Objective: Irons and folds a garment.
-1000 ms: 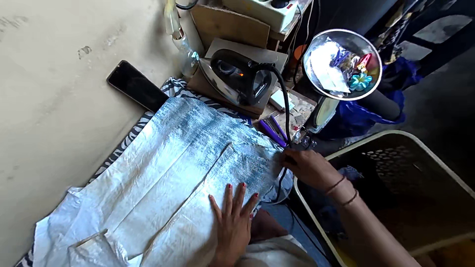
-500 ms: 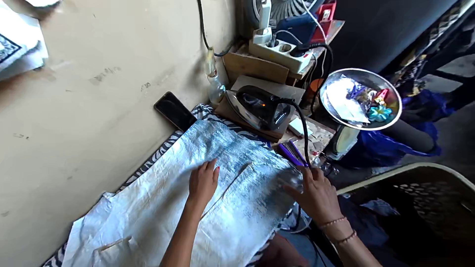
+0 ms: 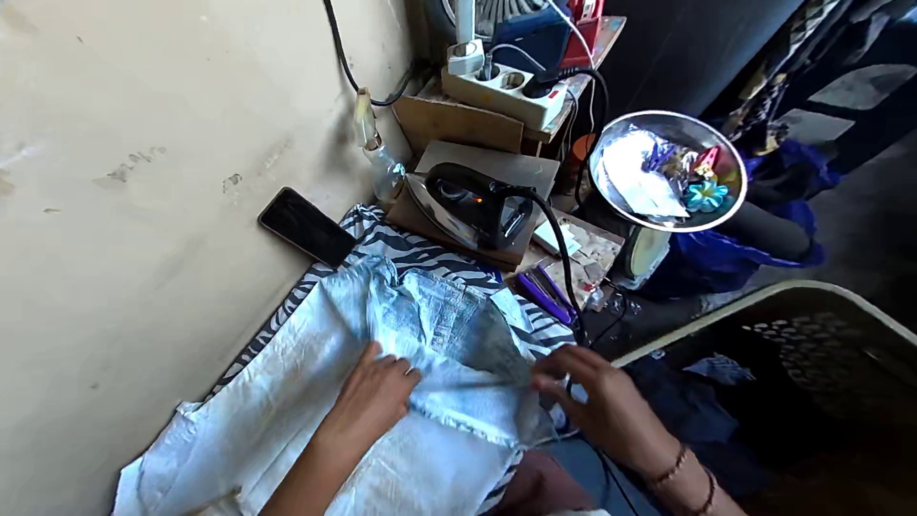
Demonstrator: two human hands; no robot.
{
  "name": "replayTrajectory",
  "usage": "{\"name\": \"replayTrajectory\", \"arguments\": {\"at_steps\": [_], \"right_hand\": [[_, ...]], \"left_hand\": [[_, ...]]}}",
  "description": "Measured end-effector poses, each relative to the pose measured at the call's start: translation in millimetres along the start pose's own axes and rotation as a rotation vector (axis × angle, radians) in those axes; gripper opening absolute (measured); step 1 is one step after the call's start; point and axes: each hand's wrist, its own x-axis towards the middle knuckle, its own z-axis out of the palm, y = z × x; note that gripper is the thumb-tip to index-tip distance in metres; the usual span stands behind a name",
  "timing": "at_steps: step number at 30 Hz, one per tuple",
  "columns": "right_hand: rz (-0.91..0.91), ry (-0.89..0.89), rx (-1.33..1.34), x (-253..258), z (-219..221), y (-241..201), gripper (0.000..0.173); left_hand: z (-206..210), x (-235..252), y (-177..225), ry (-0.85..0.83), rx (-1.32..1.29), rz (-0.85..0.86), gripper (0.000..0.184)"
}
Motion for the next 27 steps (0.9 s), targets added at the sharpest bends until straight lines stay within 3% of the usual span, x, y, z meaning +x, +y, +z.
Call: {"name": "replayTrajectory", "arguments": {"at_steps": [1,2,4,7,9,11,13,15,19,22,25,27], "right_hand": [[0.098,0.017,-0.027,9,-2,-1,0.033],[0.197,-0.008,-0.05,21,-3,-1,0.038],[0.366,-0.126,-0.069,50,0,-6,0.048],[0.493,-0.317,-0.14,84,10,-17,0.063],[0.546,-0.421,-0.176,100,14,-23,0.054],[0.525,-0.375,-0.203,104,19,-18,0.034],[0.492,-0.321,-0.197,104,21,-12,0.028],[0.482,-0.287,-0.193,103,24,-10,0.029],[0.47,-0.231,-0.206,110,31,-7,0.031],[0.314,-0.03,-0.173,107,34,-4,0.026],[-0.02,0.159,-0.127,99,44,-8,0.017],[-0.273,0.072,-0.107,95,58,-9,0.021]], "left_hand": [[-7,-5,1,-0.209,-0.065,-0.08,0.04],[-12,-3,-1,-0.301,-0.112,-0.125,0.053],[-26,12,-2,-0.181,-0.174,-0.183,0.053],[-35,61,-3,0.141,-0.163,-0.231,0.034],[-28,99,-12,0.143,-0.133,-0.214,0.043],[-25,126,-22,0.044,-0.146,-0.212,0.055],[-29,131,-28,0.03,-0.167,-0.209,0.045],[-34,122,-29,0.085,-0.169,-0.195,0.029],[-42,104,-20,0.31,-0.265,-0.141,0.022],[-23,112,-13,0.362,-0.458,-0.008,0.021],[-6,119,-18,0.302,-0.681,0.125,0.032],[-13,111,-28,0.388,-0.682,-0.004,0.033]]}}
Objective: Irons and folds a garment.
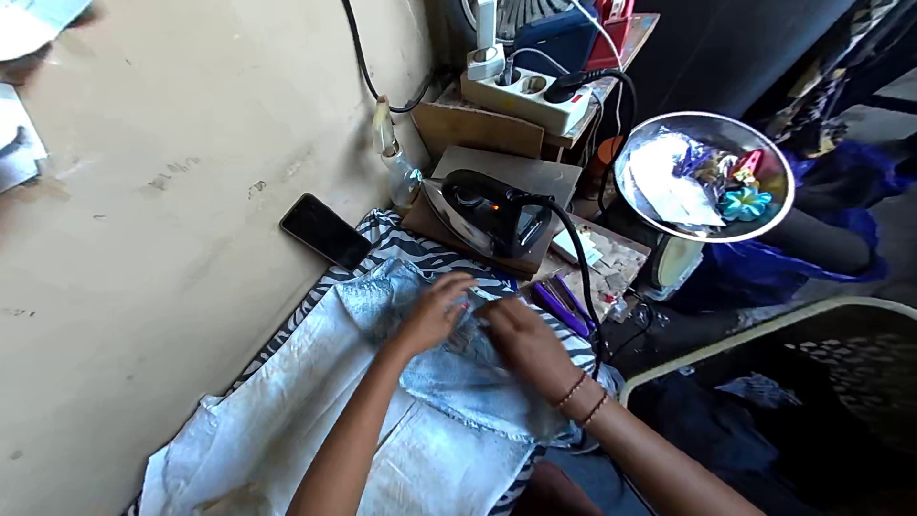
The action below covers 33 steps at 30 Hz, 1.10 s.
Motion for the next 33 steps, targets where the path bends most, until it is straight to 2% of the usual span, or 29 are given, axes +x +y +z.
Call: {"name": "replayTrajectory", "arguments": {"at_steps": [2,4,7,9,10,12,14,16,18,20,21,22,23,25,28,29,30,31,33], "right_hand": [[-0.064,-0.215,-0.05,-9,16,4,0.036],[0.019,-0.365,-0.085,-19,27,19,0.049],[-0.007,-0.346,-0.138,-24,33,32,0.055],[-0.016,-0.358,-0.154,-26,33,30,0.056],[-0.009,-0.378,-0.158,-26,31,29,0.057],[-0.005,-0.387,-0.168,-25,28,28,0.057],[0.012,-0.398,-0.171,-25,26,27,0.058],[0.02,-0.392,-0.181,-24,28,27,0.058],[0.024,-0.399,-0.164,-23,26,26,0.057],[0.069,-0.433,-0.054,-19,10,20,0.055],[0.095,-0.399,0.015,-19,-2,16,0.048],[0.084,-0.303,0.042,-22,-11,16,0.038],[0.074,-0.201,0.019,-28,-18,17,0.045],[0.105,-0.098,0.051,-44,-30,14,0.072],[0.065,-0.146,-0.06,-67,-39,8,0.094],[0.049,-0.154,-0.115,-72,-40,7,0.093],[0.06,-0.157,-0.146,-77,-41,7,0.085],[0.096,-0.137,-0.151,-81,-42,9,0.067],[0.233,-0.06,-0.154,-86,-47,17,0.031]], "left_hand": [[-26,-3,-4,0.177,0.193,-0.151,0.03],[-51,-2,-9,0.251,0.403,-0.333,0.038],[-67,8,-24,0.183,0.599,-0.535,0.074],[-66,17,-41,0.074,0.656,-0.57,0.084],[-68,22,-47,0.013,0.673,-0.577,0.076],[-74,31,-52,-0.075,0.705,-0.611,0.036],[-82,37,-48,-0.025,0.73,-0.658,0.021],[-92,37,-45,0.155,0.689,-0.635,0.02],[-101,32,-50,0.32,0.522,-0.517,0.026],[-105,21,-60,0.356,0.313,-0.353,0.042],[-105,14,-60,0.36,0.297,-0.287,0.046],[-103,8,-55,0.378,0.36,-0.231,0.044],[-100,1,-46,0.382,0.446,-0.192,0.041],[-88,-9,-28,0.258,0.597,-0.127,0.043],[-62,0,-30,-0.065,0.693,-0.042,0.057],[-56,7,-34,-0.148,0.708,-0.071,0.051],[-53,15,-36,-0.204,0.713,-0.126,0.04],[-51,22,-37,-0.191,0.708,-0.17,0.03],[-55,28,-38,-0.001,0.613,-0.214,0.025]]}}
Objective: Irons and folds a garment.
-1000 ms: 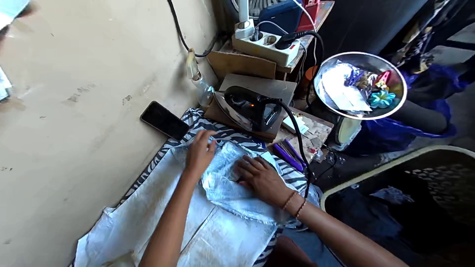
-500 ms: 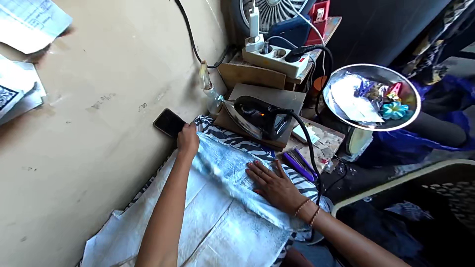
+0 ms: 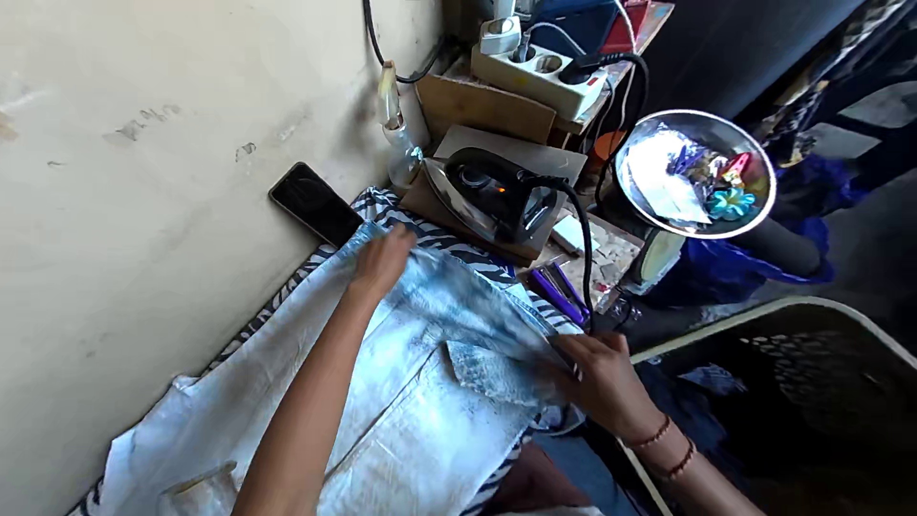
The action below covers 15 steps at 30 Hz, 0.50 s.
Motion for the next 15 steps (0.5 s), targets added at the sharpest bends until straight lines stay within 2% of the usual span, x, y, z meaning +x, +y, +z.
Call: {"name": "replayTrajectory", "arguments": {"at_steps": [2,5,7,10,12,14,15], "right_hand": [[0.162,0.006,0.048,0,-4,13,0.022],[0.264,0.006,0.132,2,-11,27,0.025],[0.254,0.047,0.186,3,-14,34,0.029],[0.12,0.165,0.272,2,-22,44,0.036],[-0.101,0.109,0.281,5,-33,47,0.046],[-0.242,-0.124,0.156,9,-39,41,0.057],[-0.247,-0.205,0.069,12,-36,39,0.05]], "left_hand": [[-2,-1,-4,0.219,-0.222,-0.017,0.025],[2,-34,9,0.381,-0.38,0.062,0.049],[21,-81,36,0.475,-0.368,0.084,0.043],[84,-173,83,0.674,-0.374,0.161,0.02],[127,-222,100,0.671,-0.377,0.197,0.014],[162,-248,106,0.6,-0.286,0.109,0.025],[173,-255,107,0.508,-0.203,0.042,0.038]]}}
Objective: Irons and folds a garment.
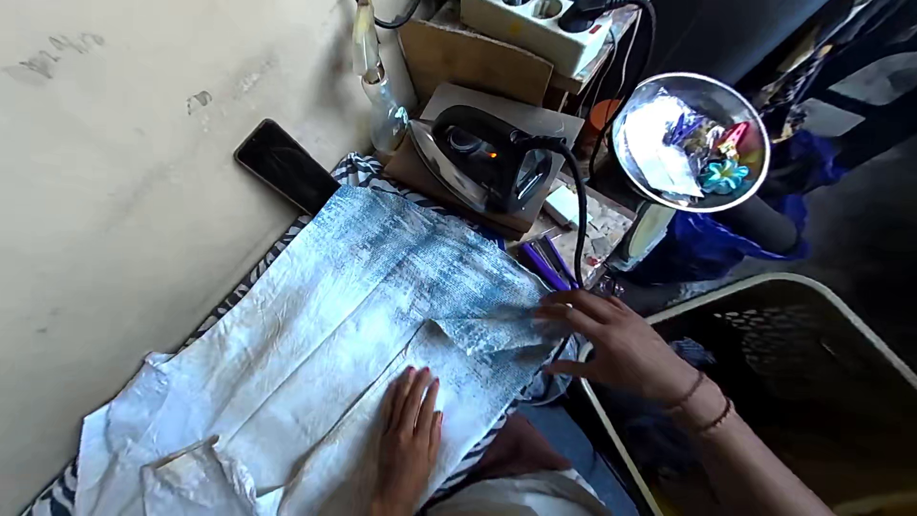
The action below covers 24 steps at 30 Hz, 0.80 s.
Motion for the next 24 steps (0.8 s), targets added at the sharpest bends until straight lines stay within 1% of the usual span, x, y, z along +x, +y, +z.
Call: {"name": "replayTrajectory", "arguments": {"at_steps": [1,2,3,4,5,6,7,8,9,10,11,12,13,14,16,17,18,19,20,21,22,23,24], "right_hand": [[0.053,-0.008,-0.053,5,5,2,0.034],[0.153,0.043,-0.106,9,7,6,0.02],[0.27,0.119,-0.163,14,5,8,0.02],[0.361,0.204,-0.21,21,-1,5,0.024],[0.37,0.272,-0.224,26,-5,-6,0.026],[0.272,0.311,-0.202,29,-3,-21,0.026],[0.119,0.285,-0.137,29,8,-40,0.026],[-0.05,0.202,-0.074,28,26,-59,0.03],[-0.194,0.087,-0.061,26,50,-69,0.04],[-0.255,-0.014,-0.104,25,75,-69,0.052],[-0.238,-0.069,-0.149,24,94,-60,0.059],[-0.187,-0.075,-0.205,26,102,-48,0.063],[-0.125,-0.047,-0.234,32,100,-39,0.063],[-0.081,-0.008,-0.219,42,91,-36,0.056],[-0.038,0.059,-0.105,60,68,-51,0.041],[-0.055,0.076,-0.047,71,63,-67,0.034],[-0.091,0.061,0.026,81,63,-86,0.03],[-0.134,0.003,0.12,91,70,-108,0.027],[-0.175,-0.091,0.243,100,84,-131,0.025],[-0.189,-0.213,0.38,109,104,-154,0.025],[-0.156,-0.365,0.505,118,126,-181,0.024],[-0.083,-0.524,0.599,129,149,-209,0.024],[0.011,-0.674,0.653,141,173,-239,0.027]], "left_hand": [[6,-6,0,-0.082,0.096,-0.034,0.05],[9,-6,1,-0.122,0.161,-0.047,0.055],[13,-1,3,-0.131,0.184,-0.049,0.057],[16,6,6,-0.12,0.178,-0.047,0.056],[19,13,11,-0.108,0.158,-0.046,0.055],[23,19,16,-0.104,0.132,-0.048,0.055],[24,24,21,-0.11,0.103,-0.05,0.056],[24,26,27,-0.123,0.06,-0.046,0.058],[21,26,32,-0.13,-0.018,-0.034,0.057],[14,24,35,-0.132,-0.142,-0.021,0.052],[1,19,37,-0.184,-0.278,-0.019,0.047],[-15,10,35,-0.2,-0.384,-0.031,0.044],[-30,-2,32,-0.132,-0.423,-0.072,0.042],[-42,-20,25,-0.001,-0.382,-0.149,0.041],[-63,-75,4,0.239,-0.174,-0.404,0.042],[-72,-107,-10,0.312,-0.044,-0.559,0.046],[-79,-141,-25,0.352,0.099,-0.722,0.053],[-83,-175,-38,0.35,0.227,-0.886,0.06],[-83,-209,-49,0.331,0.332,-1.034,0.067],[-81,-238,-58,0.312,0.409,-1.145,0.072],[-80,-257,-62,0.304,0.447,-1.208,0.074],[-81,-265,-64,0.294,0.453,-1.227,0.073],[-81,-264,-63,0.29,0.435,-1.209,0.071]]}}
